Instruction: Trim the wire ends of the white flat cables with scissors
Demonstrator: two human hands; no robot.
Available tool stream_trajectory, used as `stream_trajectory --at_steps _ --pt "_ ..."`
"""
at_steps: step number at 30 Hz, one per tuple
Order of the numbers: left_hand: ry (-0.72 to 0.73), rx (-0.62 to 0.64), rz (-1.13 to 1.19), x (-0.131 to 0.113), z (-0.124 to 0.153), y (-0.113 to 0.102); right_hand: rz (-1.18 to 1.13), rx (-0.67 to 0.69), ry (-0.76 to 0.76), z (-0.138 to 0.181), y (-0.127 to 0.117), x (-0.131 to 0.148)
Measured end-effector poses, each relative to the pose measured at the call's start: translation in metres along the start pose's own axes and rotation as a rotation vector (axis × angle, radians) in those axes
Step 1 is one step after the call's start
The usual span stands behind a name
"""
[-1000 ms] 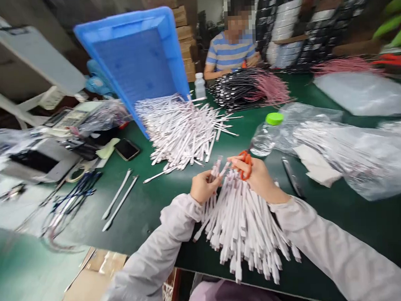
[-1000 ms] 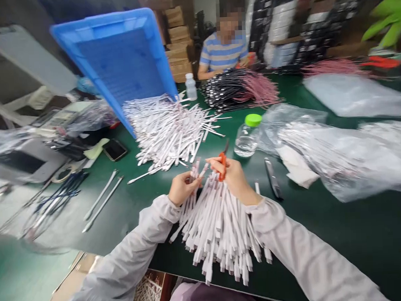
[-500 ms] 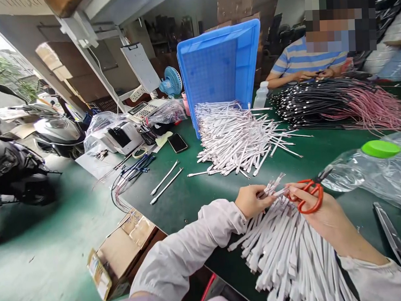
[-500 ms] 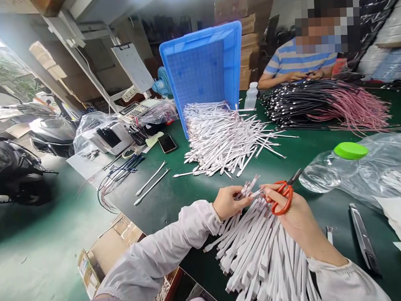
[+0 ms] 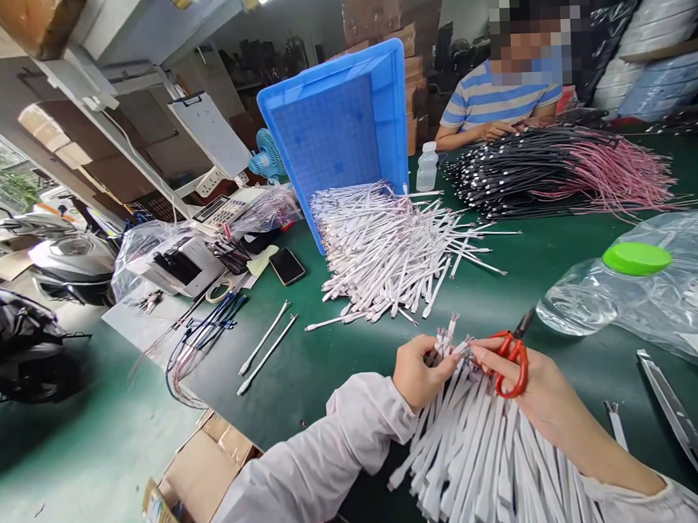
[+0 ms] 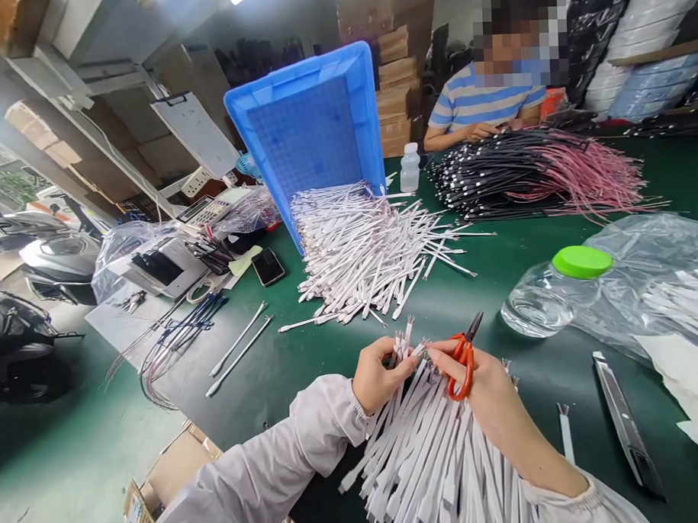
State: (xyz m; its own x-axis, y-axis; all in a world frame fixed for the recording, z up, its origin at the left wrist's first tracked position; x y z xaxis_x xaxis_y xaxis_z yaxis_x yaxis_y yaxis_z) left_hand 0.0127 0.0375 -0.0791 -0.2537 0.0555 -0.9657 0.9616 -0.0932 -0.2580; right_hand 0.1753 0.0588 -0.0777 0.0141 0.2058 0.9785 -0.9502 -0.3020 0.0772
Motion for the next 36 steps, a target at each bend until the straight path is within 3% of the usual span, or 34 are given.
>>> stream_trajectory --at_steps 16,21,28,36 --pt "-0.105 0.097 0.199 -0.002 -0.007 0.001 0.106 0.051 -0.01 0.003 0.013 0.012" --pt "-0.105 0.108 0.227 -0.006 -0.01 0.0 0.241 0.002 -0.198 0.01 0.009 0.021" --pt "-0.101 0.079 0.211 -0.012 -0.01 -0.003 0.635 -0.01 -0.498 0.023 0.021 0.034" --pt "-0.097 0.056 0.207 -0.014 -0.011 -0.006 0.795 -0.041 -0.581 0.024 0.027 0.036"
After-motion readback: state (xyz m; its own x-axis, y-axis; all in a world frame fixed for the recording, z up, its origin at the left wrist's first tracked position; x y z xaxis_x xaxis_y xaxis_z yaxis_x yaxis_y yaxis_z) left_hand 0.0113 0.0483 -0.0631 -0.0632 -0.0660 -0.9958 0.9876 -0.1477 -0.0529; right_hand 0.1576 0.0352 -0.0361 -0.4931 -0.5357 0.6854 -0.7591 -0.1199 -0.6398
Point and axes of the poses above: each hand's wrist, its own z-axis away from the middle knuckle, its own y-axis out of the palm, x = y × z, the point moved 6 cm from there along -z, towards the middle knuckle, and after that the axes turned 12 degrees about x, right-handed, at the moved point
